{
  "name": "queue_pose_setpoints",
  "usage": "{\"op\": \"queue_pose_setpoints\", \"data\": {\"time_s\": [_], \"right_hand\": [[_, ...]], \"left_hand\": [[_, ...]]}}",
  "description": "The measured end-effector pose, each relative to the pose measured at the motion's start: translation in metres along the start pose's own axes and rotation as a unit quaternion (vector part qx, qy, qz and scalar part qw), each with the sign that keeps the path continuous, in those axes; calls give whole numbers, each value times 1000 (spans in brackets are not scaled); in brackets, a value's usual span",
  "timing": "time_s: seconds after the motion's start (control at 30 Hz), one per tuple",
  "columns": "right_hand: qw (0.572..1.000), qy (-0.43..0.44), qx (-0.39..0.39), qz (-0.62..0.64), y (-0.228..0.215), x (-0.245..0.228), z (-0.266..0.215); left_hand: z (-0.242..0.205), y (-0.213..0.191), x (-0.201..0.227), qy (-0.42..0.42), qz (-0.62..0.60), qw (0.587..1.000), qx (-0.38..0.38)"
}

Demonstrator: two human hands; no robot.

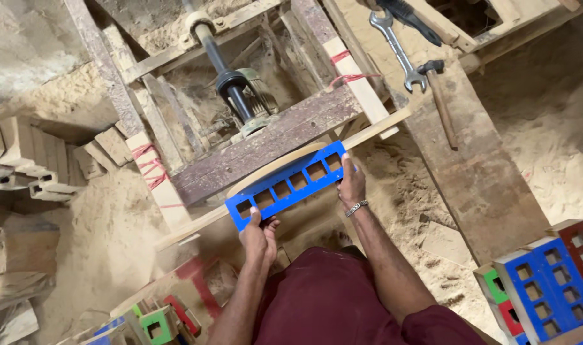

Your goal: The person uses a grinding machine to smooth the edges of blue wooden molds. They repeatedly press the mold against the spinning wheel, flip it to treat different sides, and occasionally use a hammer to tap the mold before stacking it with others.

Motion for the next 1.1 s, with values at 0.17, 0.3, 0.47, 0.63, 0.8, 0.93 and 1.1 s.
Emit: {"op": "queue_pose_setpoints", "data": {"time_s": [0.17,0.3,0.47,0.63,0.8,0.93,1.1], "right_hand": [[1000,-4,2,-26,-25,-13,30],[999,10,12,-45,-45,-24,44],[999,8,8,-46,-60,-46,56],[998,13,18,-61,-77,-64,70],[996,13,-29,-83,-83,-92,72],[990,-57,-108,-73,-115,-130,32],[969,-116,-178,126,-194,-134,-27]], "left_hand": [[-1,33,-26,-17,-12,1000,19],[0,60,-41,5,-8,1000,12],[5,82,-65,2,-8,1000,17],[19,110,-92,2,-10,1000,10],[19,142,-106,1,-12,1000,-26],[-56,163,-113,-51,-79,970,-226],[-149,99,-106,-93,141,942,-292]]}}
Point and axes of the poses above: each hand's wrist, its own z-axis towards the middle knuckle, its own y-axis out of the palm, x = y × z, the point moved 10 cm from there along z, towards the middle knuckle, and after that the axes turned 7 degrees about z, right-handed, at the moved point
